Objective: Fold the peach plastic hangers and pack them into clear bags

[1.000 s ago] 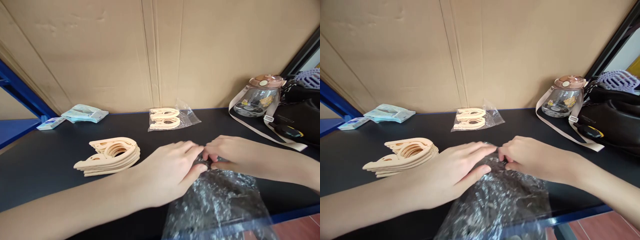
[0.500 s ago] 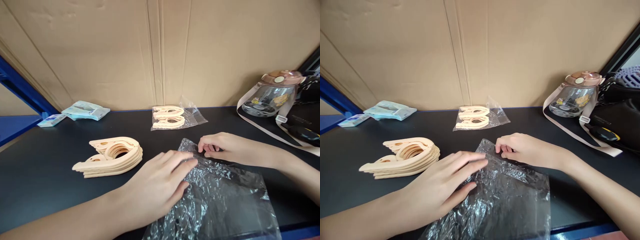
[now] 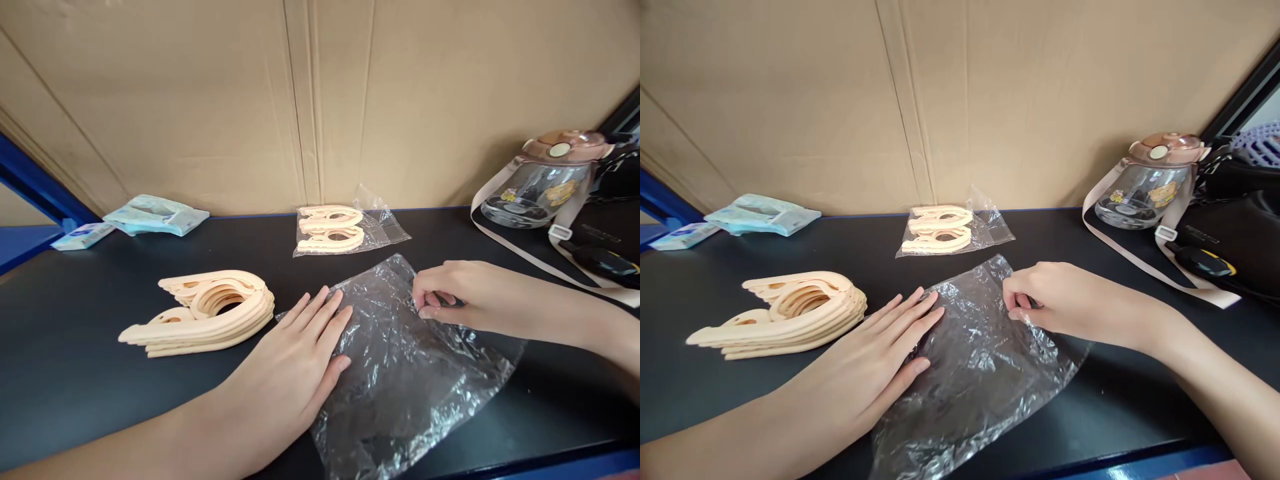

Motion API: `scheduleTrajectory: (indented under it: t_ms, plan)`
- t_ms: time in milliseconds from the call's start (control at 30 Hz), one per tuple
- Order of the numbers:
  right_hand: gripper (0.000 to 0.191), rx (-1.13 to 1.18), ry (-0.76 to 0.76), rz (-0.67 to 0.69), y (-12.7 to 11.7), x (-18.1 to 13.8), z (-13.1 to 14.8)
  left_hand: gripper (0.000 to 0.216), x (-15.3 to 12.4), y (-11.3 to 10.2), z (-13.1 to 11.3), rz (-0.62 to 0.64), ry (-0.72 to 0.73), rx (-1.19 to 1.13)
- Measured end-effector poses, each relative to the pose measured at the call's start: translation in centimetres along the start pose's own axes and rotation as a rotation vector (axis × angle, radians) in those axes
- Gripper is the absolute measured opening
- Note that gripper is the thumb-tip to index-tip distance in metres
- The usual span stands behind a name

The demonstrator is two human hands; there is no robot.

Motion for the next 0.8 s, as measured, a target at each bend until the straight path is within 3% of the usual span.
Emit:
scheduleTrajectory:
  t_ms: [167, 267, 400, 600, 800]
  plan:
    - [0.018, 0.121, -0.144, -0.071, -0.5, 0.5, 0.5, 0.077, 0.0, 0.5, 0.1, 0.163, 0.029, -0.196]
    - [0.045, 0.212, -0.2, -0.091, -0.5, 0.7, 0.8, 0.09, 0.1, 0.6, 0.3, 0.213, 0.026, -0.268]
    - [0.074, 0.227, -0.198, 0.043, 0.7, 0.5, 0.7, 0.094, 0.2, 0.7, 0.2, 0.215, -0.003, -0.283]
    - [0.07, 0.143, -0.076, 0.08, 1.3, -0.2, -0.8, 0.078, -0.1, 0.9, 0.2, 0.221, -0.153, -0.323]
    - [0.075, 0.103, -0.058, 0.128, 1.0, -0.5, -0.8, 0.107, 0.0, 0.6, 0.1, 0.212, -0.053, -0.331]
Point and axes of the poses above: each hand's wrist, its own x-axis towards the middle knuckle, its own y-axis out of the palm, z = x × y, the point moved 6 cm from there along x, towards the middle knuckle, and after that the axes turned 3 degrees about -x, right-handed, at the moved point
